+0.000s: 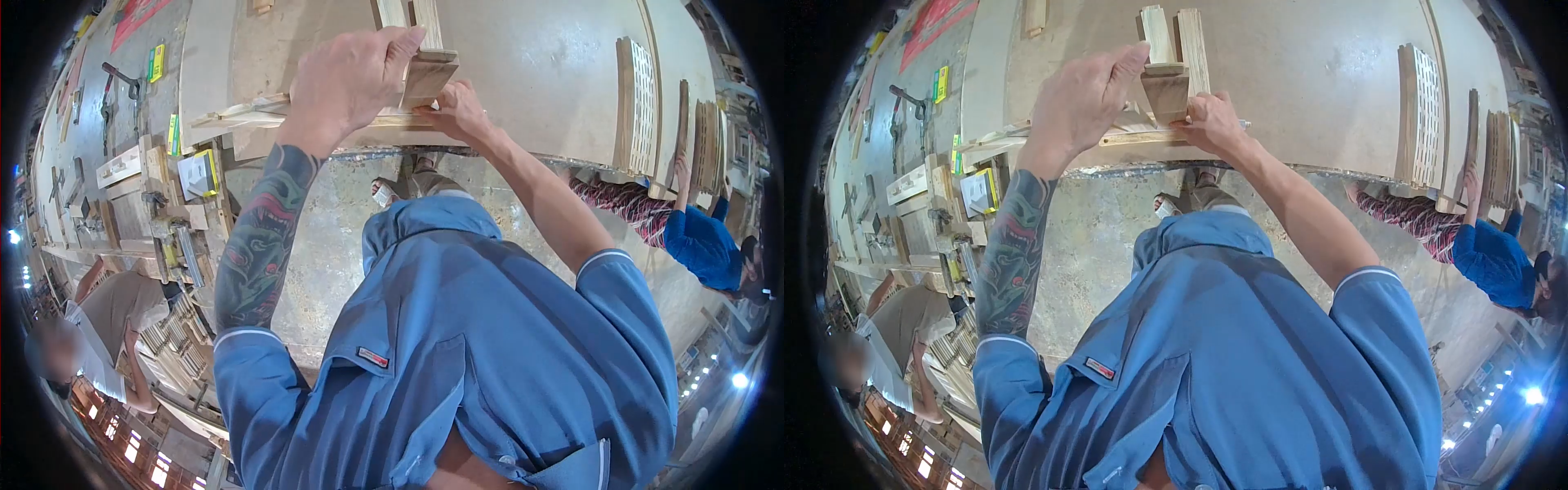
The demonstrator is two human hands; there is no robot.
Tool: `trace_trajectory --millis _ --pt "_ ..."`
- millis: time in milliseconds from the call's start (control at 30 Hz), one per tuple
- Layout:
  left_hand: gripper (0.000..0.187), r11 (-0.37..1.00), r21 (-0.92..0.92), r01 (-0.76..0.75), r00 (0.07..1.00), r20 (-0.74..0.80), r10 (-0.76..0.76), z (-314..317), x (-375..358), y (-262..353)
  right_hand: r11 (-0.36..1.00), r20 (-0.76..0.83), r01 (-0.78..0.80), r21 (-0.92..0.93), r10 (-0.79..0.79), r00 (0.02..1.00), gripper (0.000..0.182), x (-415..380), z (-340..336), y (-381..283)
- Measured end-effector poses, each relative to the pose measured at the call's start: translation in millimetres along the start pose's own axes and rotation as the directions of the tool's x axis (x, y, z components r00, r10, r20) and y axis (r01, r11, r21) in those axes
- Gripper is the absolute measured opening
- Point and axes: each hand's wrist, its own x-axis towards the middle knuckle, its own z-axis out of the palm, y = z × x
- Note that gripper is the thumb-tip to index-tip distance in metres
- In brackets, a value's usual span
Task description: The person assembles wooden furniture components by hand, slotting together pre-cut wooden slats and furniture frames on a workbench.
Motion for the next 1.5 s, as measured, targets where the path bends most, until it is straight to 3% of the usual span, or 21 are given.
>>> trace_trajectory --millis 133,200,233,300,333,367,400,467,500,533,600,733,800,833,900,933,1000,1100,1200,1333,1500 --pt "0.063 1.0 -0.002 -0.025 1.0 0.016 0.025 -3.4 2.3 8.4 0.989 -0.048 -0.016 -0.149 0.009 0.999 0.022 -10.9 14.0 -4.5" --pt "0.065 0.976 -0.068 -0.207 0.974 -0.106 0.199 6.8 11.5 17.2 0.991 -0.006 -0.024 -0.133 0.023 1.0 0.021 -5.3 10.3 -4.7" --pt "0.065 0.977 -0.076 -0.201 0.977 -0.085 0.194 13.8 10.5 25.7 0.994 -0.074 0.034 -0.1 -0.042 0.996 0.024 -9.0 3.3 -15.3" --pt "0.066 0.983 0.094 -0.156 0.982 0.125 0.144 26.3 19.2 40.0 0.991 -0.056 0.076 -0.111 -0.083 0.995 0.025 -8.6 25.3 17.8" --pt "0.066 0.985 0.088 -0.147 0.982 0.133 0.135 28.5 15.9 38.5 0.986 -0.051 0.122 -0.112 -0.129 0.99 0.027 -7.4 25.4 17.0" --pt "0.062 0.986 0.065 -0.155 0.979 0.147 0.144 28.2 16.9 35.2 0.998 0.054 0.056 -0.028 -0.055 0.997 0.028 -8.8 12.8 23.5" --pt "0.058 0.985 0.044 -0.167 0.973 0.166 0.157 27.3 17.9 32.5 0.998 0.047 0.055 -0.022 -0.054 0.997 0.028 -3.3 -0.4 25.5" --pt "0.056 0.988 0.03 -0.154 0.98 0.129 0.149 20.2 11.3 36.0 0.969 -0.031 -0.023 0.245 0.032 0.999 0.026 17.1 -19.0 38.1" --pt "0.054 0.989 0.007 -0.145 0.985 0.096 0.144 17.5 9.4 39.9 0.992 -0.139 0.066 -0.111 -0.082 0.987 0.035 35.9 -10.2 48.9" --pt "0.054 0.988 0.022 -0.153 0.984 0.091 0.15 16.3 10.3 41.4 0.991 -0.154 0.071 -0.109 -0.088 0.984 0.035 51.0 0.5 43.6" --pt "0.053 0.993 0.023 -0.113 0.99 0.085 0.111 16.6 9.1 42.3 0.795 -0.236 -0.168 -0.583 0.032 0.971 0.047 80.0 28.1 18.8" --pt "0.051 0.991 0.067 -0.119 0.992 0.051 0.115 19.5 9.6 40.9 0.757 -0.312 -0.272 -0.594 0.096 0.945 0.052 100.1 53.8 -8.9" --pt "0.052 0.987 0.067 -0.144 0.99 0.024 0.142 20.2 8.6 41.3 0.928 -0.07 -0.274 -0.252 0.265 0.962 0.049 104.0 34.9 -7.0" --pt "0.052 0.987 0.059 -0.149 0.989 0.02 0.148 21.0 8.0 41.0 0.925 -0.073 -0.277 -0.261 0.268 0.961 0.049 105.2 33.8 11.2" --pt "0.051 0.99 0.04 -0.132 0.991 0.02 0.131 23.5 8.1 39.1 0.893 0.123 -0.343 0.291 0.321 0.939 0.046 102.5 28.1 61.0" --pt "0.051 0.991 0.029 -0.132 0.991 0.016 0.131 23.5 7.6 39.8 0.895 0.126 -0.346 0.28 0.323 0.938 0.046 85.6 11.8 56.4" --pt "0.051 0.992 0.038 -0.118 0.992 0.06 0.115 21.8 8.7 40.2 0.804 -0.23 -0.162 0.572 0.347 0.909 0.038 42.0 -21.9 39.5" --pt "0.051 0.99 0.001 -0.144 0.989 0.038 0.143 26.8 10.6 35.6 0.698 -0.121 -0.093 0.71 0.251 0.96 0.027 -14.8 -55.9 24.3" --pt "0.051 0.989 0.04 -0.143 0.989 0.056 0.141 24.5 12.3 38.4 0.624 0.033 -0.181 0.76 0.24 0.97 0.024 -39.1 -38.4 41.2" --pt "0.051 0.991 0.031 -0.13 0.99 0.051 0.128 25.9 10.2 37.4 0.678 0.046 -0.254 0.69 0.309 0.95 0.025 -38.8 -31.9 36.7" --pt "0.056 0.991 -0.023 -0.134 0.99 0.042 0.135 22.4 10.6 39.6 0.786 0.022 -0.244 0.568 0.282 0.959 0.019 -33.1 -42.5 15.7"
